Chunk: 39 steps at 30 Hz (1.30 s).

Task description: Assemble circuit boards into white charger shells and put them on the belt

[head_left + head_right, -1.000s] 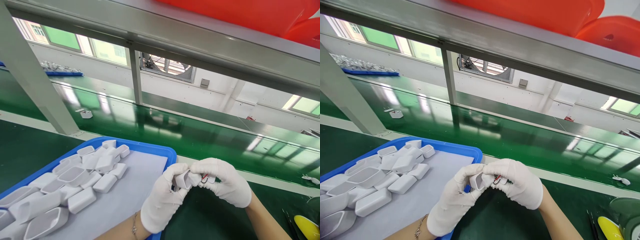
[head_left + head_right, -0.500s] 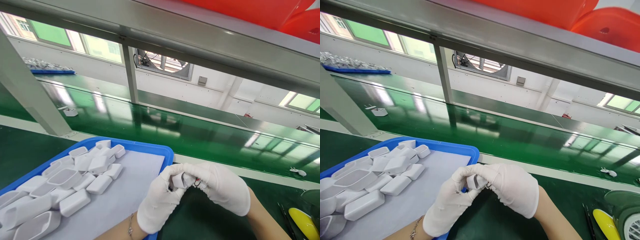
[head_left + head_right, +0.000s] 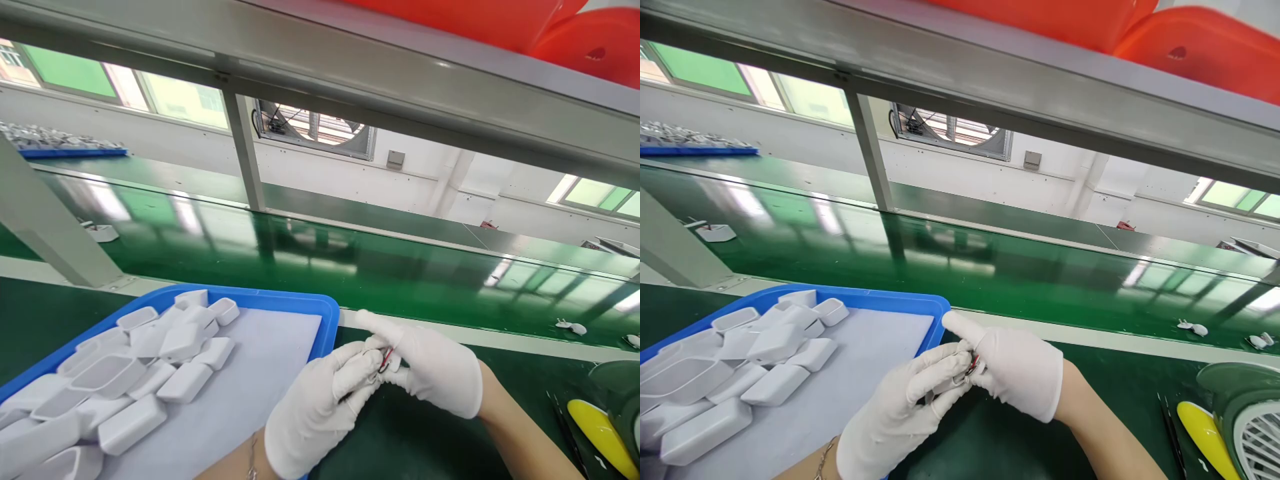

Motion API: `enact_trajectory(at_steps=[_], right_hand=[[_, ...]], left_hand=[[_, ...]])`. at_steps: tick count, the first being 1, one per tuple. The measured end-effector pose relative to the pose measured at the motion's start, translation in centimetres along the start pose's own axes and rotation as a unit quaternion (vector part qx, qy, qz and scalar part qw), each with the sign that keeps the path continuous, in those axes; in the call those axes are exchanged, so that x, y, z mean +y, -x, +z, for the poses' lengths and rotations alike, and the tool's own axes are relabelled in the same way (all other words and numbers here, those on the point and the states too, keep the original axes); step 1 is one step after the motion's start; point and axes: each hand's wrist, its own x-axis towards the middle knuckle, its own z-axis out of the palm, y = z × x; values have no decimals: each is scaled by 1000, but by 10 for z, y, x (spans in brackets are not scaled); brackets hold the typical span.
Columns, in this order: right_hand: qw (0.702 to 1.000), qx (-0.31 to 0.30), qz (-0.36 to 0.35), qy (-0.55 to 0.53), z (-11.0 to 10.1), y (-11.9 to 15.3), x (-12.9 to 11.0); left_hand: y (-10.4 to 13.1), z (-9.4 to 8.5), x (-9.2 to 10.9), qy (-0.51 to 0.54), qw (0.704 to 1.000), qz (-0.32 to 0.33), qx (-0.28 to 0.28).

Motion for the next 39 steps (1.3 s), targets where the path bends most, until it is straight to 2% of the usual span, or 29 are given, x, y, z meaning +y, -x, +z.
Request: enact_trajectory(at_steps=[2,4,7,8,9,10,12,13,15,18,21,26,30,32,35,37,39], right_hand=[[999,-4,7,-36,-5,4,-1],[998,37,12,-52,-9,7,-3],[976,212,33,-45,-9,9,-3],[965,257,34,-35,-6,8,-1],[961,276,26,-24,-3,6,0],[964,266,7,-16,2,4,2],[977,205,-52,-12,15,-2,6],[977,192,-86,-12,22,-5,8],[965,221,-138,-7,36,-12,12],[947,278,-160,6,48,-17,17],[943,287,-167,8,48,-19,17],[942,282,-179,29,42,-18,11],[947,275,-163,15,45,-16,8],[956,267,-123,-21,48,-16,10],[961,226,-7,-159,52,-20,15],[939,173,51,-294,51,-23,19],[916,137,74,-371,48,-25,21]], left_hand=[[0,1,2,43,998,-43,20],[-1,2,5,92,985,-135,47],[-8,1,11,183,931,-303,87],[-11,0,13,217,906,-349,99],[-15,-2,15,248,882,-386,109],[-19,-4,18,274,861,-412,116],[-24,-8,21,308,831,-450,114],[-25,-9,22,317,820,-464,110],[-26,-10,23,330,807,-477,108],[-26,-9,24,325,815,-465,115],[-28,-9,25,319,822,-458,111],[-32,-12,28,319,820,-467,94],[-35,-15,33,313,812,-486,76],[-36,-15,33,338,790,-507,71],[-37,-11,29,414,718,-549,111],[-37,-9,26,445,676,-568,147],[-38,-8,23,452,658,-581,161]])
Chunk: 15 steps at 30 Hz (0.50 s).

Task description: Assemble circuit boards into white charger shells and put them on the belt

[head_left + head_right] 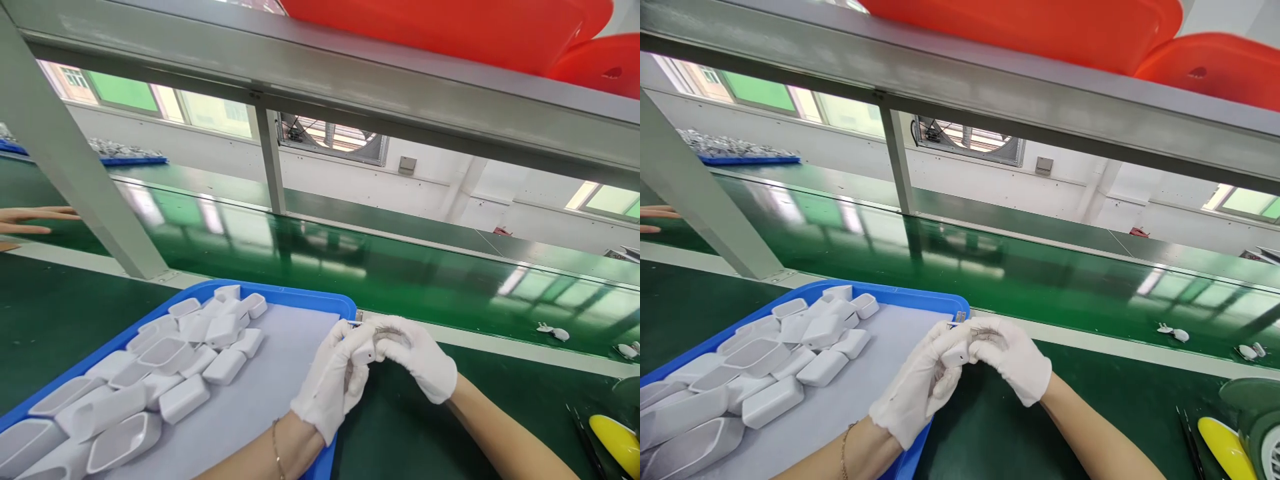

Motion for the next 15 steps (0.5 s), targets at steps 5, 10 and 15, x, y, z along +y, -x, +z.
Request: enact_trajectory(at_steps=[5,10,15], right_hand=[[998,-15,27,-51,-3,0,-5],[1000,5,28,-1,5,0,3],[987,51,-9,150,6,2,12]], left_hand=[[0,1,4,11,1000,-22,11],[-2,0,-1,19,999,-18,31],[-8,-1,-6,-35,999,-31,15]])
